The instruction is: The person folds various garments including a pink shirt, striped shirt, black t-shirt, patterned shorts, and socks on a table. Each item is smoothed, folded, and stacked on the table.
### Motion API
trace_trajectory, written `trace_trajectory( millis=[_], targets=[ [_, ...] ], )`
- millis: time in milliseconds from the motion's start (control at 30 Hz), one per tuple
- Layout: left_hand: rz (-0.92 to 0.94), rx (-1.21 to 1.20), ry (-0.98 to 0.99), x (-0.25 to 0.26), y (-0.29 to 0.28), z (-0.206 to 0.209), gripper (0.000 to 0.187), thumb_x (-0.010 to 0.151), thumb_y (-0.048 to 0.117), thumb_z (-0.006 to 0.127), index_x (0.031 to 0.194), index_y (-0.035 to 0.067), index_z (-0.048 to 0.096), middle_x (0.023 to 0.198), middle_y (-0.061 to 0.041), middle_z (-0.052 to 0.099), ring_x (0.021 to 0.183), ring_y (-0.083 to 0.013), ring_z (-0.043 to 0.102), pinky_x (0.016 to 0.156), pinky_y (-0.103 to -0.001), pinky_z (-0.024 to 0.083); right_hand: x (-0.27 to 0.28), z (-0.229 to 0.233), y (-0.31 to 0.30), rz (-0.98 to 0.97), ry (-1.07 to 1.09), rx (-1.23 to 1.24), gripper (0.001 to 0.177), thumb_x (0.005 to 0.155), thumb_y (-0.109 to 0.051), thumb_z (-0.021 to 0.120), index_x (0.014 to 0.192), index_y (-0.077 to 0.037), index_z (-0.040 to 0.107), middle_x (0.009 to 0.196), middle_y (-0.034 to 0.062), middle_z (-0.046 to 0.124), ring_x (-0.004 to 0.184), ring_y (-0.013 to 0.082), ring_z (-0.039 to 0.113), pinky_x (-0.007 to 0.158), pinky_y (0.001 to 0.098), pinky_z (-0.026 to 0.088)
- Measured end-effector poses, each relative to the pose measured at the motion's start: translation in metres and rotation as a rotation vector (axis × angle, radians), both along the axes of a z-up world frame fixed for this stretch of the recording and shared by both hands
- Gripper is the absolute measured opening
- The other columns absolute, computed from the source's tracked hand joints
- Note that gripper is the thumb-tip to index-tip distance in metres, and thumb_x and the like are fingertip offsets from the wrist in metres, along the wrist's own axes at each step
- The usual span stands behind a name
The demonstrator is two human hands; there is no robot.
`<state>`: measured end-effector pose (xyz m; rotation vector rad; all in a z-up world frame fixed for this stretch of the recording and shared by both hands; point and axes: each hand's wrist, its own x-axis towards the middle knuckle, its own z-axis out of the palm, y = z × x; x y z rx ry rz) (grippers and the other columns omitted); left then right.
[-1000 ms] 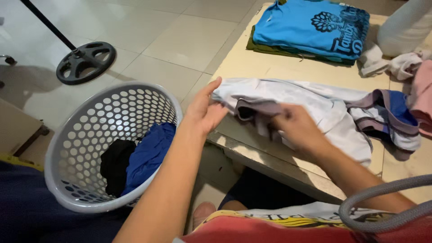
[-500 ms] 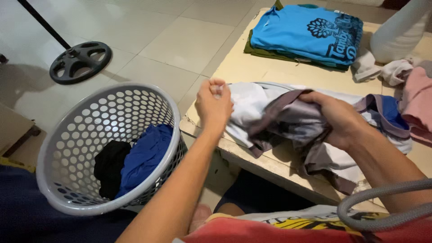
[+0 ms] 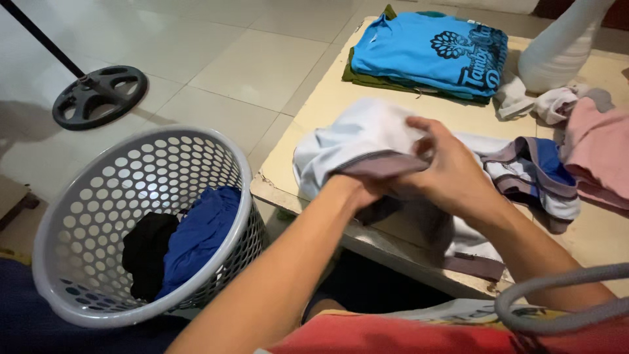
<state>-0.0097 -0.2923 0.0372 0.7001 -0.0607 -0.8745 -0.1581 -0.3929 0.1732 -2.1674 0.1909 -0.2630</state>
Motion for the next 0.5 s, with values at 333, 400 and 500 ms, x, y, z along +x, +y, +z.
trace_trajectory(
  millis=[333, 400, 500],
  targets=[
    [-0.004, 0.137, -0.093, -0.004, -0.011, -0.009, 0.025, 0.099, 0.009, 0.056, 0.121, 0.007, 0.069, 0.115, -0.013, 0.072, 0.1, -0.026, 0.071, 0.087, -0.042, 0.061, 0.02, -0.029, -0.063, -0.084, 0.183, 1.046, 0.03, 0.097, -0.012, 0.045, 0.116, 0.0, 0.065, 0.092, 0.0095, 0.073, 0.079, 0.022, 0.069, 0.069, 0.0373, 0.058],
    [-0.094, -0.002, 0.035, -0.005, -0.013, -0.002, 0.025, 0.1, 0.01, 0.056, 0.121, 0.006, 0.068, 0.117, -0.014, 0.072, 0.101, -0.0266, 0.072, 0.09, -0.044, 0.063, 0.014, -0.018, -0.054, 0.114, 0.242, 1.26, 0.027, 0.106, -0.017, 0.056, 0.119, 0.005, 0.065, 0.098, 0.0131, 0.073, 0.082, 0.0199, 0.068, 0.069, 0.0309, 0.053],
    [-0.021, -0.179, 0.083, -0.01, -0.018, 0.002, 0.025, 0.1, 0.011, 0.056, 0.121, 0.011, 0.069, 0.117, -0.01, 0.073, 0.1, -0.023, 0.073, 0.09, -0.043, 0.062, 0.001, 0.01, -0.034, 0.318, 0.248, 1.374, 0.029, 0.106, -0.02, 0.061, 0.121, 0.004, 0.066, 0.102, 0.0179, 0.075, 0.086, 0.0249, 0.07, 0.072, 0.0341, 0.057]
  ],
)
